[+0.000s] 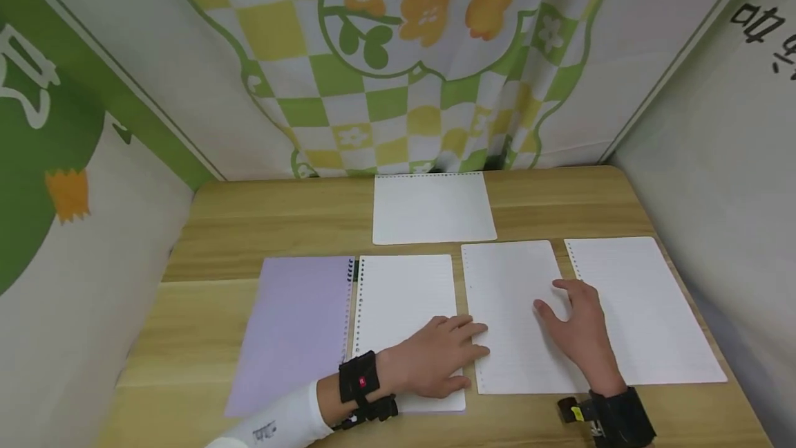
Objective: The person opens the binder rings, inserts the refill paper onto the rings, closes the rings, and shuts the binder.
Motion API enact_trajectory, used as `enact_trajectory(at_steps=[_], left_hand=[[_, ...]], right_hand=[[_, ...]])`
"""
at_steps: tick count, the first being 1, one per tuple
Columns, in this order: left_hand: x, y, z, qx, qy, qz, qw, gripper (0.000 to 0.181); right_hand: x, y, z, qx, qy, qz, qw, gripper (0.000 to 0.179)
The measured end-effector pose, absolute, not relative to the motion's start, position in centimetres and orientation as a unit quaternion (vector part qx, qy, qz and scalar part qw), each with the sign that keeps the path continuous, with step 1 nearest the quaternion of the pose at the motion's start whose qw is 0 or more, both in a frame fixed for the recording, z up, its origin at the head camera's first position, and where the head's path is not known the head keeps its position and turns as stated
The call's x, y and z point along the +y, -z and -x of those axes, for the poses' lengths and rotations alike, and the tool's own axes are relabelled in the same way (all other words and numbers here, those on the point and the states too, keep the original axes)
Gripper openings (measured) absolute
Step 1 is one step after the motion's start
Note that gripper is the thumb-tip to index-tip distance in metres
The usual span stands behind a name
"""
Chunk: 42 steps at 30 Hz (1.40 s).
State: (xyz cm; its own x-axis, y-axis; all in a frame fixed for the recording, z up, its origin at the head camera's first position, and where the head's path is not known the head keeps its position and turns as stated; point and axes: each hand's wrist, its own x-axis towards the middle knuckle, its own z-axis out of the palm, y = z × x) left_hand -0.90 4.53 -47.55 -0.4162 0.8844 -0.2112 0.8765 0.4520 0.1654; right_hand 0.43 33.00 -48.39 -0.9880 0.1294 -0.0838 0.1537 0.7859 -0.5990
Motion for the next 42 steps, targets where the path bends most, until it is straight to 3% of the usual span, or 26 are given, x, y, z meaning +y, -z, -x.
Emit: enact_trajectory(at_steps=[10, 18, 23, 29, 37, 42], left_hand=[[4.3, 48.2, 0.0, 0.847, -0.008, -0.518, 0.119, 0.047], [4.8, 48.4, 0.0, 0.845, -0.008, -0.523, 0.112, 0.046], [4.6, 48.2, 0.2, 0.855, -0.057, -0.501, 0.122, 0.046], [3.7, 48.3, 1.0, 0.890, -0.213, -0.380, 0.136, 0.049], [1.7, 48.1, 2.8, 0.808, -0.503, -0.155, 0.266, 0.057], [0.5, 48.4, 3.8, 0.767, -0.577, -0.083, 0.268, 0.034]], right_hand=[[34.6, 48.8, -0.4, 0.914, 0.369, -0.166, 0.029, 0.057], [38.9, 48.8, -0.1, 0.906, 0.365, -0.146, 0.154, 0.073], [39.9, 49.3, -0.2, 0.890, 0.384, -0.157, 0.192, 0.076], [40.4, 49.5, -0.6, 0.864, 0.423, -0.164, 0.216, 0.084], [37.0, 49.0, -1.7, 0.790, 0.545, -0.182, 0.213, 0.076], [33.9, 48.9, -2.1, 0.784, 0.552, -0.188, 0.214, 0.070]])
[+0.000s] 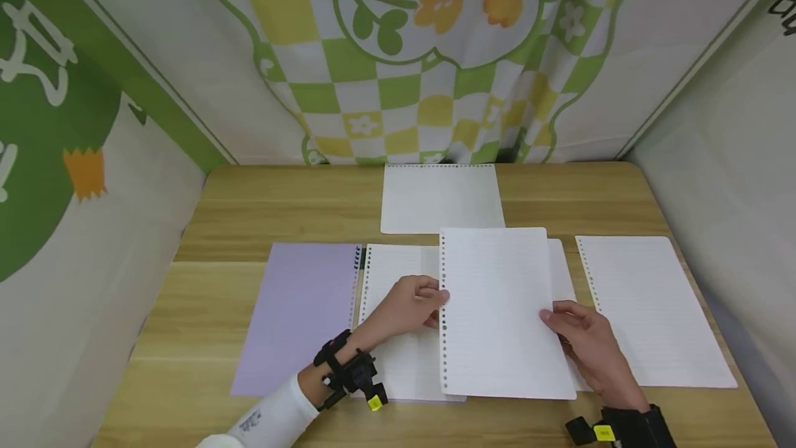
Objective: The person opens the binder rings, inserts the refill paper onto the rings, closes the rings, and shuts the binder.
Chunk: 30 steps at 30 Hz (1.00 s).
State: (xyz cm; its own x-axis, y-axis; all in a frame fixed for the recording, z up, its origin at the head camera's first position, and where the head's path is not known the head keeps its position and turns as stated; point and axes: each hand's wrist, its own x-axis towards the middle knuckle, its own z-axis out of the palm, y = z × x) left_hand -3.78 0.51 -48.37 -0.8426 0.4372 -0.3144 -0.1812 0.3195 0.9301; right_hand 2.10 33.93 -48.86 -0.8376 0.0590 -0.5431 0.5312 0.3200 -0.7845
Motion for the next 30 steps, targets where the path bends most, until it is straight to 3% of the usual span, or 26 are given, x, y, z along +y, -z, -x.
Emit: enact_trajectory(at_steps=[4, 13, 21, 30], left_hand=[[-0.9, 48.5, 4.1, 0.776, -0.580, -0.068, 0.239, 0.022], [-4.4, 48.7, 3.0, 0.781, -0.579, -0.031, 0.231, 0.024], [-7.7, 49.1, 2.0, 0.806, -0.555, 0.004, 0.208, 0.035], [-10.9, 48.9, 1.4, 0.861, -0.495, -0.031, 0.108, 0.043]], right_hand=[[31.6, 49.1, -2.1, 0.764, 0.578, -0.190, 0.216, 0.056], [28.0, 49.2, -0.7, 0.784, 0.564, -0.158, 0.205, 0.064], [24.3, 49.5, 0.4, 0.820, 0.526, -0.144, 0.172, 0.050], [21.4, 50.4, 0.9, 0.815, 0.541, -0.143, 0.149, 0.044]])
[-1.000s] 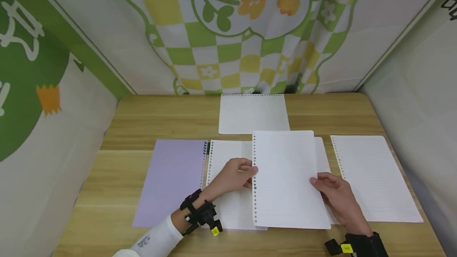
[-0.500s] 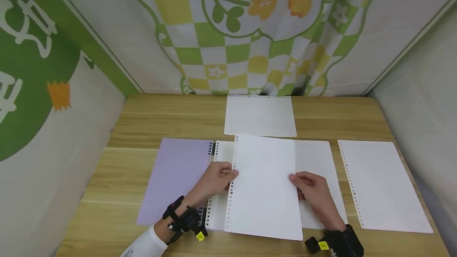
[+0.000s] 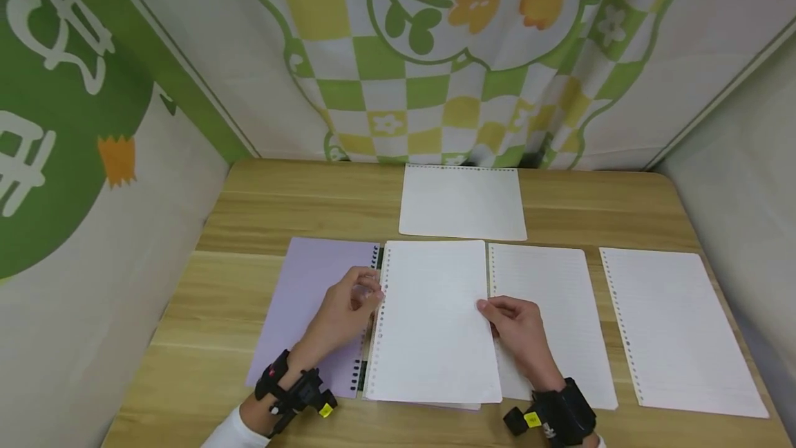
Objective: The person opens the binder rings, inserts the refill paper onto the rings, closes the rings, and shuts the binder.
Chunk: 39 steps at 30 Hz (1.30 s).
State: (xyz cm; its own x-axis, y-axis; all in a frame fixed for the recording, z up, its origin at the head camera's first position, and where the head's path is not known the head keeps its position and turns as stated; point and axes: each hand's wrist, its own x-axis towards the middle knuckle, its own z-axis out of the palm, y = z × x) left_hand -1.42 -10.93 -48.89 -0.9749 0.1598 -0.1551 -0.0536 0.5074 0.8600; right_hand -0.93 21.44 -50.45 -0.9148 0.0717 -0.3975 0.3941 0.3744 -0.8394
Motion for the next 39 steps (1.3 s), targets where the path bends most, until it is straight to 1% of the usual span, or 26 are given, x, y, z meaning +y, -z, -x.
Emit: enact_trajectory(at_steps=[3, 6, 8, 11, 17, 27, 34, 39], left_hand=[[-11.3, 49.0, 1.6, 0.883, -0.455, -0.072, 0.087, 0.047], [-11.5, 49.1, 1.6, 0.908, -0.390, -0.126, 0.082, 0.053], [-11.5, 49.0, 1.6, 0.920, -0.347, -0.158, 0.085, 0.056], [-11.4, 48.9, 1.4, 0.932, -0.295, -0.184, 0.100, 0.058], [-11.2, 48.8, 1.0, 0.938, -0.256, -0.197, 0.125, 0.059], [-11.8, 48.7, 0.2, 0.929, -0.263, -0.213, 0.150, 0.061], [-13.2, 48.6, -1.6, 0.918, -0.238, -0.242, 0.203, 0.071], [-13.6, 48.3, -2.2, 0.912, -0.230, -0.261, 0.217, 0.081]], right_hand=[[21.0, 50.6, 1.1, 0.816, 0.538, -0.149, 0.149, 0.042], [20.5, 50.8, 1.1, 0.815, 0.537, -0.155, 0.153, 0.041], [20.3, 50.8, 1.1, 0.813, 0.539, -0.157, 0.154, 0.041], [20.0, 50.9, 1.1, 0.813, 0.540, -0.157, 0.152, 0.040], [19.9, 50.8, 1.1, 0.815, 0.534, -0.162, 0.154, 0.040], [19.6, 50.8, 0.9, 0.817, 0.535, -0.158, 0.146, 0.038], [19.6, 50.7, 0.8, 0.833, 0.519, -0.130, 0.144, 0.034], [19.7, 50.7, 0.9, 0.850, 0.495, -0.111, 0.139, 0.029]])
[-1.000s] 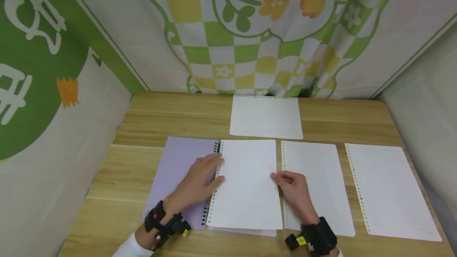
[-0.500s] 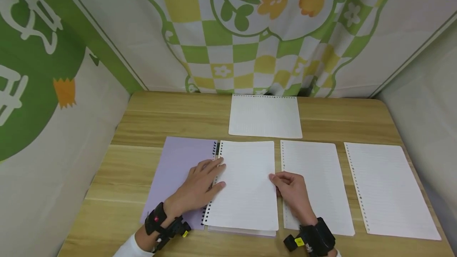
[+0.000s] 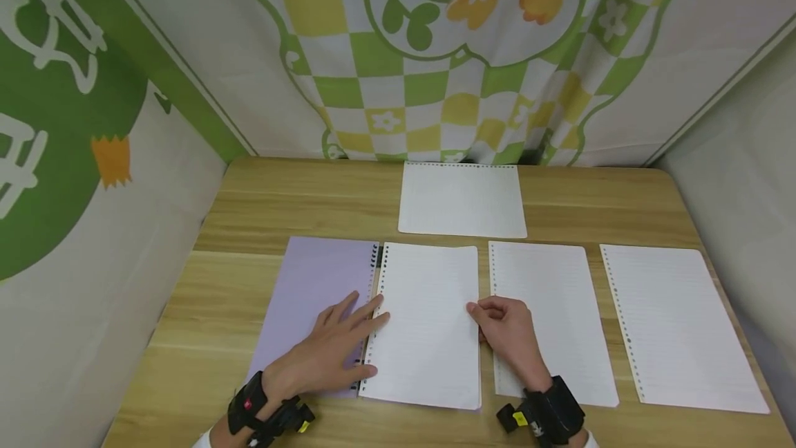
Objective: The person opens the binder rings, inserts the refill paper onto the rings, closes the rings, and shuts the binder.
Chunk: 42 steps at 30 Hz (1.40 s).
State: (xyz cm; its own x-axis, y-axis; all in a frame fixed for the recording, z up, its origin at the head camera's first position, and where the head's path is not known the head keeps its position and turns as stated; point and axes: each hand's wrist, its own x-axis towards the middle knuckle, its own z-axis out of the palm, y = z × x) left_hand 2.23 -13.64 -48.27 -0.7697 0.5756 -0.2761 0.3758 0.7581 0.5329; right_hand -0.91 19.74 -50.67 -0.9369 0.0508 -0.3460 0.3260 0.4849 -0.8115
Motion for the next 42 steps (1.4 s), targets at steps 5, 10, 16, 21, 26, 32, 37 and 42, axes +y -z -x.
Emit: enact_trajectory(at_steps=[5, 10, 16, 21, 26, 32, 37, 42], left_hand=[[-13.8, 48.1, -2.3, 0.907, -0.229, -0.267, 0.230, 0.089], [-13.9, 48.1, -2.4, 0.905, -0.225, -0.268, 0.240, 0.096], [-14.1, 47.9, -2.4, 0.904, -0.218, -0.275, 0.245, 0.107], [-14.0, 48.1, -2.5, 0.905, -0.201, -0.288, 0.242, 0.117], [-13.9, 48.1, -2.5, 0.908, -0.190, -0.285, 0.240, 0.118], [-12.9, 47.3, -2.5, 0.902, -0.195, -0.294, 0.248, 0.117], [-9.7, 46.8, -2.0, 0.904, -0.167, -0.331, 0.212, 0.093], [-4.5, 47.3, -1.8, 0.899, -0.118, -0.391, 0.160, 0.071]], right_hand=[[20.0, 50.5, 1.1, 0.866, 0.471, -0.094, 0.138, 0.030], [20.0, 50.2, 1.1, 0.869, 0.465, -0.082, 0.145, 0.028], [20.0, 50.3, 1.2, 0.868, 0.466, -0.071, 0.153, 0.025], [20.5, 50.4, 1.1, 0.875, 0.455, -0.070, 0.152, 0.024], [21.7, 50.3, 1.2, 0.866, 0.477, -0.058, 0.138, 0.021], [25.0, 49.2, 1.3, 0.897, 0.430, -0.044, 0.095, 0.024], [28.4, 48.5, 0.9, 0.942, 0.328, -0.037, 0.057, 0.035], [31.3, 48.2, 0.4, 0.959, 0.259, -0.068, 0.097, 0.070]])
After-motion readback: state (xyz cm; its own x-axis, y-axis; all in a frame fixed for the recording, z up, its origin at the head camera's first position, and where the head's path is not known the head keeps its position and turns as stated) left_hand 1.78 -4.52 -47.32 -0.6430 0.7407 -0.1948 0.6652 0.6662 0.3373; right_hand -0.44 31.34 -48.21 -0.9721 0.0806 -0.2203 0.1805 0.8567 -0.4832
